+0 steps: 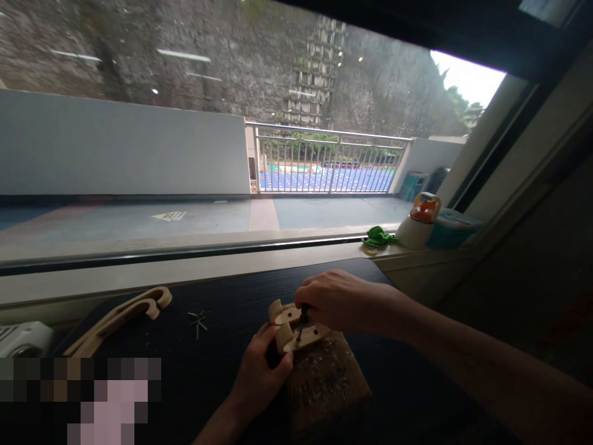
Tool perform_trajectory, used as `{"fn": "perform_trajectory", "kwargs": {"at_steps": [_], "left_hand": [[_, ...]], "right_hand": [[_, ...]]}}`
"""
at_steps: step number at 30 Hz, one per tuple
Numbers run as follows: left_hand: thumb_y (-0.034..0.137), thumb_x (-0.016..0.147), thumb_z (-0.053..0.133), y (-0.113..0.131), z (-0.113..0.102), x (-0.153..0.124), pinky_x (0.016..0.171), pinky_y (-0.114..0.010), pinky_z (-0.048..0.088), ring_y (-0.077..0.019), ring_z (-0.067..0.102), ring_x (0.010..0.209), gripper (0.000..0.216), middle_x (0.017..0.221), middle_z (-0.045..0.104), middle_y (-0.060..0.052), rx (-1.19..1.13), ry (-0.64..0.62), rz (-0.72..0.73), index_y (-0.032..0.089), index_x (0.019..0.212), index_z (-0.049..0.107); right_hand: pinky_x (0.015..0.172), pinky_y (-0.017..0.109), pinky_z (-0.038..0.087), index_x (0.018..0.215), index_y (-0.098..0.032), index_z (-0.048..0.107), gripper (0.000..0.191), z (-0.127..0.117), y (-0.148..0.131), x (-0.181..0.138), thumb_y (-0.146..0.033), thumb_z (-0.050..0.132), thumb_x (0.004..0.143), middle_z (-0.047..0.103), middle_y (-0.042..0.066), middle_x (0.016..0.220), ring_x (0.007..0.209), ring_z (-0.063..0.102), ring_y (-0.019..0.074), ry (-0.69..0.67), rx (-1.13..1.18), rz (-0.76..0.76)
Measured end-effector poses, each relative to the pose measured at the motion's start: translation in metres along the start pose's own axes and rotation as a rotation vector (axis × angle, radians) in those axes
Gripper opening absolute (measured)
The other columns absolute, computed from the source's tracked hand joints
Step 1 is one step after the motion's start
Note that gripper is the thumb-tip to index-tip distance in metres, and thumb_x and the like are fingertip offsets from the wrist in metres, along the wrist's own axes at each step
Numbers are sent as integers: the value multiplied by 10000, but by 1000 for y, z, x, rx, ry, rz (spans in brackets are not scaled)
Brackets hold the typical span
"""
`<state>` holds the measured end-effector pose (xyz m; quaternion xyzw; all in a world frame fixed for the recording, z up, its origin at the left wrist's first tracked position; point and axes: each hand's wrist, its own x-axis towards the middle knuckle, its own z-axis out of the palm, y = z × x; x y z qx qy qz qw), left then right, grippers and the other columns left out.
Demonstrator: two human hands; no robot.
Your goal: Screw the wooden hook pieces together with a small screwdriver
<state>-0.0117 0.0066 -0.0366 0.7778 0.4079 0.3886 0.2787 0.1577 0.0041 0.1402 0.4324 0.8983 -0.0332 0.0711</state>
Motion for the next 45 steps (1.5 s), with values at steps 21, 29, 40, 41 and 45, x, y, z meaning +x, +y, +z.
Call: {"fn": "perform_trajectory", "kwargs": {"at_steps": [21, 29, 40, 41, 45], "left_hand": [[201, 731, 516, 2, -1, 1, 913, -344, 456, -217, 569, 1020, 223, 1042, 623, -66, -24, -23, -11, 186, 936, 603], [195, 719, 520, -1, 1, 0, 952, -375, 431, -234, 544, 1082, 279, 1110, 611, -75, -1, -15, -6, 191, 988, 595], [203, 725, 521, 1, -1, 0, 941, -363, 437, -232, 543, 1080, 248, 1093, 615, -71, -13, -27, -13, 189, 961, 597], [205, 725, 521, 0, -1, 0, 940, -364, 438, -233, 544, 1079, 245, 1090, 616, -72, -10, -26, -15, 189, 957, 598], [194, 719, 525, 1, -1, 0, 930, -342, 447, -222, 561, 1055, 238, 1074, 624, -60, -4, -16, -10, 194, 944, 603]], "right_hand": [[654, 253, 351, 878, -169, 606, 175, -5, -1, -1, -152, 450, 799, 668, 56, 859, 803, 596, 173, -9, 72, 3], [570, 251, 317, 853, -160, 608, 197, -1, -5, 2, -224, 421, 845, 660, 50, 770, 694, 592, 160, -6, 59, 31], [606, 248, 327, 891, -197, 657, 232, -17, -5, -4, -171, 455, 780, 669, 32, 828, 742, 567, 147, -48, 96, 36], [617, 247, 332, 892, -192, 657, 237, -16, -4, -4, -161, 452, 777, 668, 34, 830, 745, 566, 146, -43, 99, 28], [624, 245, 339, 883, -177, 653, 235, -8, -1, 1, -166, 440, 786, 666, 40, 818, 729, 558, 142, -9, 114, 15]]}}
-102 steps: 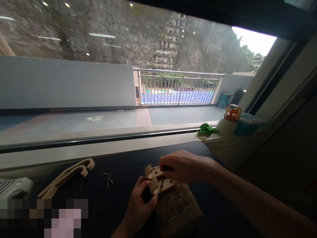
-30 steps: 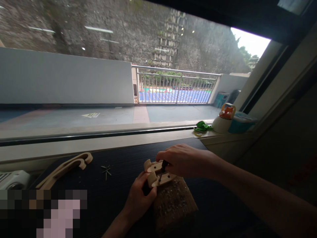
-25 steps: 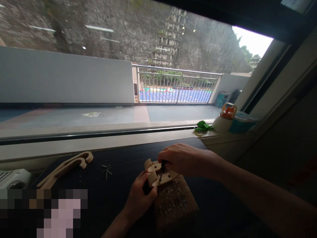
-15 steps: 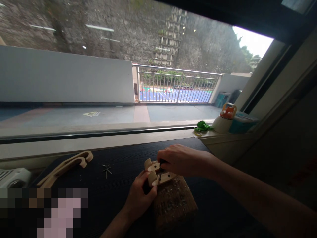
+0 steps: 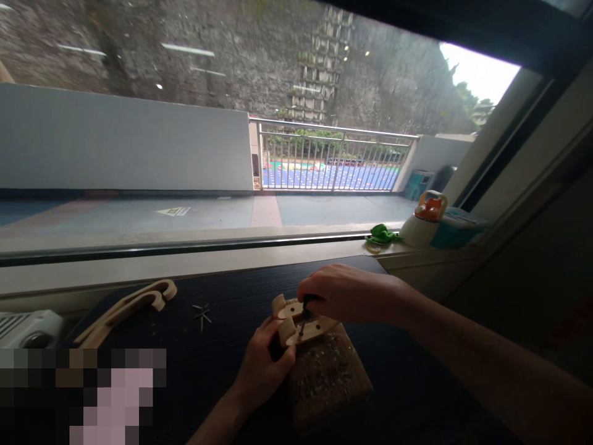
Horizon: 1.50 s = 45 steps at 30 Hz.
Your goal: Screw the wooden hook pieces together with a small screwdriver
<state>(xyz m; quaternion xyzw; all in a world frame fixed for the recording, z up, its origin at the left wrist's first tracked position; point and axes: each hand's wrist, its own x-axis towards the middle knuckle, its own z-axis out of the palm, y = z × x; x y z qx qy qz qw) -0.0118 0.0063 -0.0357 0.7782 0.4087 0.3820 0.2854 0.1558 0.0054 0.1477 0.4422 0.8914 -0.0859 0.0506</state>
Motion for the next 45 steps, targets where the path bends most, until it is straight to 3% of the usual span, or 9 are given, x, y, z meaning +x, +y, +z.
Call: {"fn": "perform_trajectory", "kwargs": {"at_steps": [5, 15, 30, 36, 45], "left_hand": [[184, 720, 524, 2, 0, 0, 924, -329, 447, -217, 559, 1056, 249, 1077, 621, -56, -8, -2, 4, 192, 957, 600], [175, 718, 520, 2, 1, 1, 920, -326, 437, -207, 558, 1025, 214, 1034, 614, -52, -49, -19, -12, 192, 920, 588], [182, 723, 526, 0, 1, 1, 908, -315, 437, -201, 559, 1007, 196, 1011, 611, -46, -47, -7, -1, 193, 910, 582], [176, 721, 514, 1, 0, 0, 876, -309, 456, -194, 571, 965, 173, 972, 615, -44, -58, -16, 8, 192, 876, 589], [177, 707, 518, 2, 0, 1, 877, -318, 459, -198, 572, 965, 185, 977, 615, -47, -56, -7, 5, 191, 876, 593]], "right_hand": [[582, 242, 323, 864, -169, 649, 228, 6, 3, 3, -202, 435, 789, 656, 37, 777, 675, 537, 132, 49, 19, 28], [607, 242, 325, 930, -207, 650, 258, -6, 2, -2, -194, 447, 772, 656, 25, 843, 724, 531, 133, -24, 52, 15], [552, 243, 293, 879, -175, 639, 240, 9, 2, 6, -248, 424, 801, 654, 42, 774, 674, 536, 138, 77, 32, 56], [580, 246, 304, 970, -218, 630, 252, 1, -1, -1, -236, 465, 780, 656, 25, 812, 706, 536, 141, -5, 35, 38], [539, 222, 293, 893, -173, 620, 209, 7, 8, 1, -227, 444, 794, 628, 22, 746, 616, 483, 107, 25, 116, 18]]}}
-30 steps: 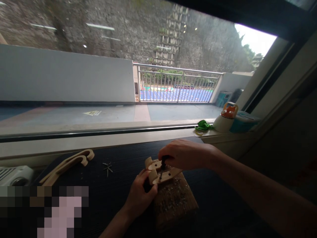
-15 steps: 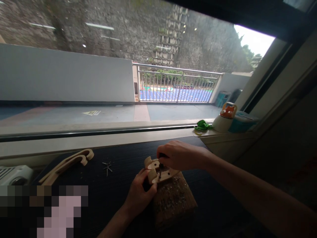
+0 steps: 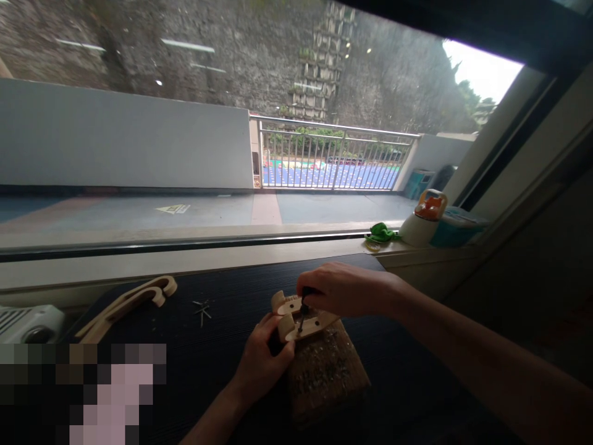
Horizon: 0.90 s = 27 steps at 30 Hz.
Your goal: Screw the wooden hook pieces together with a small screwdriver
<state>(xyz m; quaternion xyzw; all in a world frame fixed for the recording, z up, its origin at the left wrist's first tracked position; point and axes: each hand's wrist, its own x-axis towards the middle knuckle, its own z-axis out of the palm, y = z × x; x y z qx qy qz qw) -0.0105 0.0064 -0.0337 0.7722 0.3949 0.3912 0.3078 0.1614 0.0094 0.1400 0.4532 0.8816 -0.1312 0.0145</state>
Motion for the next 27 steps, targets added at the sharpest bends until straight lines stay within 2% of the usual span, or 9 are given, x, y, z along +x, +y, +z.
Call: {"fn": "perform_trajectory", "kwargs": {"at_steps": [8, 12, 16, 27], "left_hand": [[184, 718, 522, -2, 1, 0, 917, -332, 434, -203, 555, 1003, 185, 1002, 606, -53, 4, -12, -8, 190, 894, 581], [189, 721, 519, -2, 1, -1, 921, -337, 437, -211, 555, 1026, 198, 1027, 613, -54, 13, -10, -11, 195, 907, 586], [184, 724, 519, -1, 0, -1, 929, -337, 435, -210, 554, 1034, 202, 1047, 614, -51, 11, -9, -9, 198, 912, 591], [181, 716, 531, -2, 1, -1, 916, -326, 442, -208, 562, 1017, 200, 1029, 621, -53, 31, -4, -7, 188, 908, 589]], "right_hand": [[541, 241, 292, 889, -161, 612, 228, 4, -6, 0, -279, 427, 828, 640, 40, 741, 632, 517, 127, 54, -98, 48], [567, 248, 303, 941, -198, 608, 223, -4, -8, -5, -250, 425, 825, 656, 29, 809, 690, 546, 140, 22, -116, 10], [604, 246, 321, 909, -184, 621, 233, -8, -6, -7, -206, 400, 839, 664, 45, 845, 746, 564, 149, -5, -102, 4], [539, 252, 278, 907, -147, 634, 287, 2, -6, -1, -271, 379, 862, 657, 64, 752, 655, 557, 146, 58, -153, 15]]}}
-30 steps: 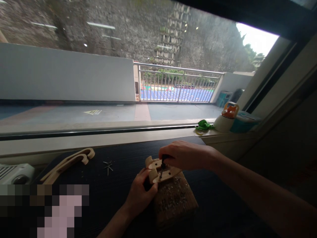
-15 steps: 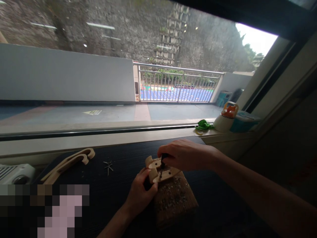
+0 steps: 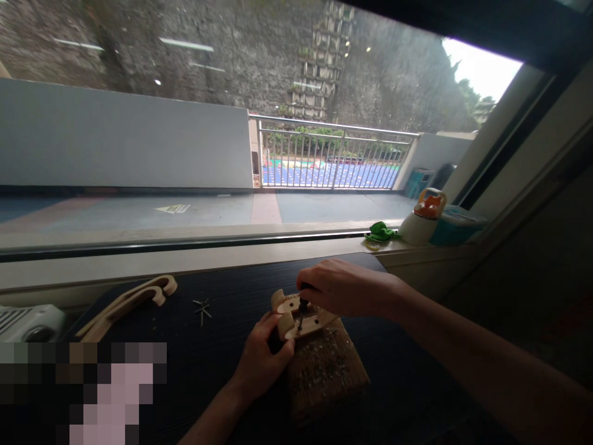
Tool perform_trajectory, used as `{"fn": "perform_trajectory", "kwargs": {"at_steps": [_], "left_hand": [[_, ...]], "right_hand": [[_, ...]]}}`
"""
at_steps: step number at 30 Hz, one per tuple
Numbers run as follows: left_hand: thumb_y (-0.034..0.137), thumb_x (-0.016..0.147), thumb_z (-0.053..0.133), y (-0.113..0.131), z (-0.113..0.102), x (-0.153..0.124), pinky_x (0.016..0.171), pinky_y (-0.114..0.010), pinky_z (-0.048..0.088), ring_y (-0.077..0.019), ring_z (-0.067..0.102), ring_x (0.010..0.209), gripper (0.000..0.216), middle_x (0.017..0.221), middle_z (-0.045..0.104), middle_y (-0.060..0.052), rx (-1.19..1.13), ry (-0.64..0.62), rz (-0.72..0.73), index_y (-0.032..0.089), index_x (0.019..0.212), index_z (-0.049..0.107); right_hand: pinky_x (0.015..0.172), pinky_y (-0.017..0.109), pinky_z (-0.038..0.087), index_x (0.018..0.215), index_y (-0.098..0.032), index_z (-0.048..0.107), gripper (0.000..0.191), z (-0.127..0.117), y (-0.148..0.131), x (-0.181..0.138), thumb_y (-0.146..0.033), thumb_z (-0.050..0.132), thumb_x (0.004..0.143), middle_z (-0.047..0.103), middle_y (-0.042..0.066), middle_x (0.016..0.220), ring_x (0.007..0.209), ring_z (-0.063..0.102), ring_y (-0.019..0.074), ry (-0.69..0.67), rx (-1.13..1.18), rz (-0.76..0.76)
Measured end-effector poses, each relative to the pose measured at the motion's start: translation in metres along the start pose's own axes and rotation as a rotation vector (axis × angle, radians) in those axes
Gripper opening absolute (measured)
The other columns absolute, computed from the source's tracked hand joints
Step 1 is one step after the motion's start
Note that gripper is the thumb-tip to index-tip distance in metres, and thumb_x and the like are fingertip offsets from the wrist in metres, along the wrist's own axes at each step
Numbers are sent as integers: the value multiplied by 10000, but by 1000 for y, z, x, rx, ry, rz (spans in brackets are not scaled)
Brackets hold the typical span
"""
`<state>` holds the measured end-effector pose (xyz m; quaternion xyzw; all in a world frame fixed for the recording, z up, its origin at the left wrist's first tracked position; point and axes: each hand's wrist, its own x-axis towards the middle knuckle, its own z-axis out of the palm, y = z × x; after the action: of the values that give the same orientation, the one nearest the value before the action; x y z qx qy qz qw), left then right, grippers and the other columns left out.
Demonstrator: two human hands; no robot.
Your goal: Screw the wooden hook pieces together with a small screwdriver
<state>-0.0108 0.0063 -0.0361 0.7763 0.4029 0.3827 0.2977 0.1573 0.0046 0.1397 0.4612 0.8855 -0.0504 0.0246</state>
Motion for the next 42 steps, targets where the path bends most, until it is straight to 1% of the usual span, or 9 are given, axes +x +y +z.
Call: {"fn": "perform_trajectory", "kwargs": {"at_steps": [4, 9, 14, 19, 23, 26, 30, 35, 42], "left_hand": [[185, 723, 525, 1, 0, 0, 906, -325, 444, -206, 564, 1002, 177, 1011, 617, -54, -5, 0, 1, 185, 888, 586], [186, 735, 509, 1, -1, 0, 903, -332, 442, -206, 557, 991, 172, 995, 608, -54, -34, -25, -1, 188, 892, 579], [187, 739, 505, 0, -1, 1, 913, -340, 439, -206, 553, 1004, 183, 1010, 606, -59, -34, -31, -11, 191, 907, 578], [192, 711, 530, 0, -1, 0, 923, -345, 442, -218, 562, 1021, 198, 1032, 622, -59, -7, 12, -3, 191, 895, 600], [188, 708, 534, 1, -1, 1, 906, -328, 453, -213, 569, 1016, 189, 1021, 630, -53, 0, 17, 5, 193, 884, 603], [187, 713, 531, 2, -1, 0, 895, -324, 458, -209, 572, 1002, 187, 1009, 630, -53, -10, 14, 6, 189, 884, 606], [177, 723, 515, 1, -1, 0, 908, -341, 452, -210, 563, 1009, 226, 1026, 620, -60, -35, -12, 1, 187, 932, 602], [183, 723, 516, 1, -1, 1, 928, -349, 439, -218, 553, 1037, 246, 1057, 614, -63, -34, -13, -7, 192, 954, 602], [186, 718, 527, -2, 0, 0, 954, -363, 421, -219, 542, 1060, 247, 1079, 610, -66, -9, 1, -14, 192, 957, 594]], "right_hand": [[541, 256, 270, 907, -168, 631, 266, -4, -3, -2, -278, 396, 851, 661, 58, 774, 668, 558, 150, -5, -43, 25], [566, 253, 291, 932, -205, 616, 222, -11, -3, -4, -224, 422, 827, 661, 33, 853, 736, 566, 150, -49, -11, -22], [586, 248, 302, 886, -188, 624, 219, -8, 1, -1, -182, 414, 822, 660, 27, 814, 713, 557, 137, -23, 19, -35], [558, 248, 287, 870, -172, 629, 222, -2, 1, 0, -229, 416, 847, 646, 30, 751, 659, 541, 123, 6, -1, -19], [537, 256, 268, 881, -173, 627, 238, -2, -1, -2, -268, 411, 851, 644, 29, 723, 634, 534, 127, 37, -26, 3], [531, 256, 262, 874, -191, 634, 218, -8, -3, -4, -262, 434, 825, 652, 27, 747, 641, 533, 131, -7, -25, -1], [576, 244, 298, 883, -209, 643, 205, -14, -2, -6, -204, 464, 784, 664, 25, 827, 715, 548, 139, -68, 19, -14], [593, 249, 312, 837, -176, 642, 202, -9, 2, -3, -192, 444, 801, 662, 40, 789, 701, 550, 142, -38, 0, -20], [564, 249, 297, 847, -158, 652, 241, -2, 1, -1, -223, 421, 827, 663, 58, 760, 673, 557, 145, -7, -27, 18]]}}
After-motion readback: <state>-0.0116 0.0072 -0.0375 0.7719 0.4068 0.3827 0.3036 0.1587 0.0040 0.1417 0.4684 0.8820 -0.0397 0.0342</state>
